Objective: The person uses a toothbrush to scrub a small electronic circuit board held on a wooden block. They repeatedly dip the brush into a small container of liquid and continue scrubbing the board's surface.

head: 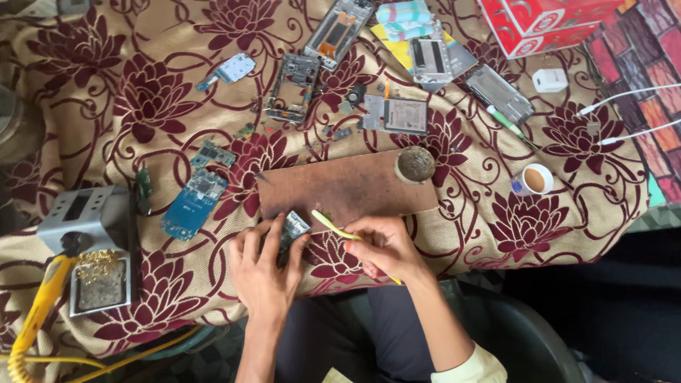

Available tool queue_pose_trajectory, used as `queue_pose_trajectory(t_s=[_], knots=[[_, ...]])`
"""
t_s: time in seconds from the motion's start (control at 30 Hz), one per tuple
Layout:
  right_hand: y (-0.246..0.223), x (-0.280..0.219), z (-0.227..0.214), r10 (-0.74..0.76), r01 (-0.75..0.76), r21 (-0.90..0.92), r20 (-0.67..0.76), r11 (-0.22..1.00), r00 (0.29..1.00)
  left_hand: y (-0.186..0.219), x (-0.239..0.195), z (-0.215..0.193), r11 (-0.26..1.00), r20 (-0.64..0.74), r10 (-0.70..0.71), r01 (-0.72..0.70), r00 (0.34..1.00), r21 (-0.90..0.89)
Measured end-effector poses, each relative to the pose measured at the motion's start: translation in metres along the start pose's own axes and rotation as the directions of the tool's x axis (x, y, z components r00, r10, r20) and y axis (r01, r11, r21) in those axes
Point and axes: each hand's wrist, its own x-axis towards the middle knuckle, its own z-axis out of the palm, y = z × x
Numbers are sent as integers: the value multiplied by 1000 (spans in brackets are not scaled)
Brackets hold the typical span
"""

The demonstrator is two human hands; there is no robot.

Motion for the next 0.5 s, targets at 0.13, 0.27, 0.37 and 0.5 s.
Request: queue_pose_trajectory(t_s=[0.13,0.27,0.37,0.5], knots=[[2,3,-4,11,-14,60,54,998,998,0,-1,1,999,38,-37,37,999,22],[-10,9,4,-18,18,0,102,1000,995,0,-1,0,999,32,-21,20,999,35],[-25,6,12,65,-62,-76,43,995,997,0,-1,0,1000,19,-13,12,1000,20],[-41,1,17,140,-138,-66,18,988,990,1,1,-3,1000,35,-12,12,999,-13]])
